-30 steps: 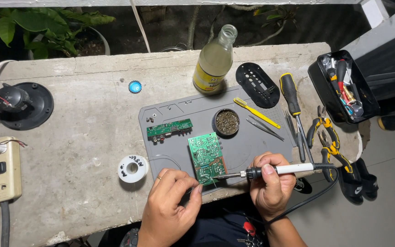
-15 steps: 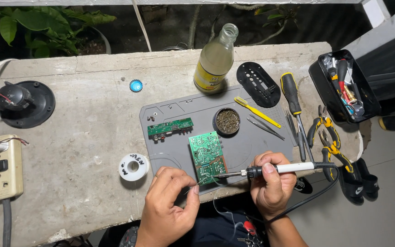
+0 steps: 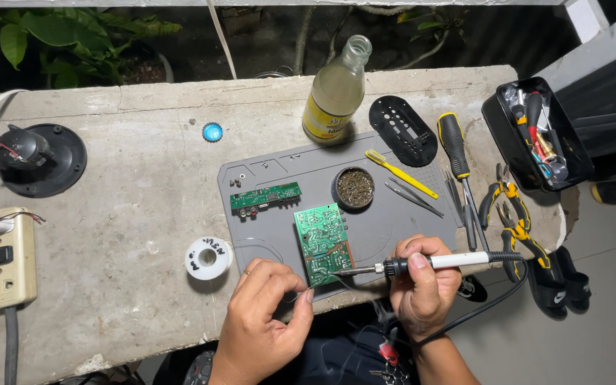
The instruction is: Soldering electronic components onto a printed circuit board using a soldering iron and solder wire.
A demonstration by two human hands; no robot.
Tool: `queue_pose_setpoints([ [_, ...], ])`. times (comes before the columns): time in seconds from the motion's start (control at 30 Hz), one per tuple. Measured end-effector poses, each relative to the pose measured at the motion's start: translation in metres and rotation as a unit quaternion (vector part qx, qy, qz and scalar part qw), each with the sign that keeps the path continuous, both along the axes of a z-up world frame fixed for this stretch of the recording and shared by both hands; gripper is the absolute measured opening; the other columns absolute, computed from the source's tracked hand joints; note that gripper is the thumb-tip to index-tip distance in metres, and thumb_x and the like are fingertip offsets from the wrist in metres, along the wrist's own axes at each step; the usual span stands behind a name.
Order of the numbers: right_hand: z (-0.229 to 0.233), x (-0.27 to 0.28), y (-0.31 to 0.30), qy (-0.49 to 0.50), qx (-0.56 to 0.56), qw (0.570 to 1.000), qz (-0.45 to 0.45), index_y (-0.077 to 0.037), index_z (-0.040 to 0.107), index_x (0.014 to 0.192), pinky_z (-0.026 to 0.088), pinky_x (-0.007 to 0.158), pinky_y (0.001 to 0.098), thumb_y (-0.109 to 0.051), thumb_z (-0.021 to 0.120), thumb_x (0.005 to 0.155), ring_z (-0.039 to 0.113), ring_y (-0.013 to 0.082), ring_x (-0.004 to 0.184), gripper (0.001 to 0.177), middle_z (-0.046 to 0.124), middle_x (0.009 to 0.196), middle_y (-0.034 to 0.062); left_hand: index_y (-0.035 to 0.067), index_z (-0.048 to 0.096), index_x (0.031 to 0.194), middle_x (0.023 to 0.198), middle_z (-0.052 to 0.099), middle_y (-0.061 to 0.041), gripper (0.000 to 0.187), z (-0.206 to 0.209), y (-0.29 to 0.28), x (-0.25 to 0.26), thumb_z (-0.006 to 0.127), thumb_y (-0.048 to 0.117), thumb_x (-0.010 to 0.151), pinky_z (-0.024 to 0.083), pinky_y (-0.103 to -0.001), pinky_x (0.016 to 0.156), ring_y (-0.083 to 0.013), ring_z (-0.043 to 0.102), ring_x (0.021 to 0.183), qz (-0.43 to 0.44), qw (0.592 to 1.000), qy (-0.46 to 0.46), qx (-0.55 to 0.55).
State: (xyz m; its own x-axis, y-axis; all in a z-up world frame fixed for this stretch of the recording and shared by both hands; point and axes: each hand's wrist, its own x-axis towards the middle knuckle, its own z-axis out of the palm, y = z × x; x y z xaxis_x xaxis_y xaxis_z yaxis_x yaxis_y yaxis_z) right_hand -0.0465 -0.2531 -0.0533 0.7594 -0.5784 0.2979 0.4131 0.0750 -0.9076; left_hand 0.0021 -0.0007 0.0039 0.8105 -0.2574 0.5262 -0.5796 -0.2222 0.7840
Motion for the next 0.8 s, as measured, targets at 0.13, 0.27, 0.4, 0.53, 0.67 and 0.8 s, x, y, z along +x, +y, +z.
queue_pose_setpoints([
  [0.13, 0.002, 0.001, 0.0, -0.001, -0.013, 1.0, -0.004, -0.005, 0.063, 0.101, 0.048, 0.066, 0.0338, -0.025, 0.068, 0.106, 0.052, 0.0217, 0.075, 0.022, 0.053, 0.082, 0.0096, 0.008, 0.07, 0.095, 0.09, 0.067, -0.003, 0.012, 0.0, 0.0, 0.0, 0.08, 0.001, 0.095, 0.054, -0.035, 0.08, -0.023, 0.062, 0.083, -0.009, 1.0, -0.002, 0.002],
  [0.27, 0.005, 0.002, 0.004, 0.006, -0.011, 1.0, -0.021, -0.006, 0.064, 0.099, 0.049, 0.066, 0.0341, -0.026, 0.068, 0.105, 0.053, 0.0218, 0.073, 0.021, 0.053, 0.082, 0.0086, 0.008, 0.07, 0.094, 0.09, 0.067, -0.003, 0.012, 0.001, -0.001, 0.0, 0.08, 0.001, 0.095, 0.054, -0.034, 0.08, -0.0229, 0.062, 0.083, -0.007, 1.0, 0.001, -0.005],
  [0.4, 0.003, 0.002, 0.001, -0.011, 0.002, 1.0, -0.006, -0.006, 0.066, 0.1, 0.049, 0.066, 0.0324, -0.024, 0.069, 0.106, 0.054, 0.0207, 0.074, 0.019, 0.053, 0.082, 0.0084, 0.008, 0.07, 0.095, 0.091, 0.067, -0.003, 0.012, 0.001, -0.001, 0.0, 0.08, 0.001, 0.096, 0.054, -0.035, 0.081, -0.0233, 0.063, 0.084, -0.005, 1.0, -0.002, 0.002],
  [0.53, -0.001, 0.002, -0.007, -0.027, 0.053, 0.998, -0.002, -0.003, 0.065, 0.1, 0.047, 0.06, 0.0379, -0.02, 0.066, 0.104, 0.051, 0.0234, 0.069, 0.017, 0.053, 0.08, 0.0112, 0.008, 0.071, 0.095, 0.09, 0.068, -0.004, 0.011, 0.001, 0.0, 0.0, 0.079, 0.001, 0.096, 0.055, -0.035, 0.08, -0.0236, 0.063, 0.084, -0.01, 1.0, 0.002, -0.001],
  [0.67, 0.004, 0.002, -0.003, -0.017, 0.032, 0.999, 0.006, -0.004, 0.064, 0.098, 0.048, 0.062, 0.0376, -0.019, 0.065, 0.104, 0.051, 0.0223, 0.069, 0.016, 0.052, 0.079, 0.0094, 0.007, 0.07, 0.096, 0.09, 0.068, -0.004, 0.011, 0.002, 0.001, 0.0, 0.08, 0.001, 0.096, 0.055, -0.035, 0.08, -0.024, 0.062, 0.082, -0.012, 1.0, -0.004, -0.004],
  [0.8, 0.005, 0.001, -0.001, -0.01, 0.012, 1.0, 0.003, -0.005, 0.064, 0.099, 0.046, 0.063, 0.0366, -0.022, 0.066, 0.105, 0.051, 0.0218, 0.07, 0.018, 0.051, 0.079, 0.0082, 0.007, 0.07, 0.093, 0.09, 0.066, -0.003, 0.011, 0.004, 0.001, 0.0, 0.078, 0.001, 0.097, 0.053, -0.033, 0.077, -0.0242, 0.06, 0.082, -0.021, 1.0, 0.002, 0.0],
])
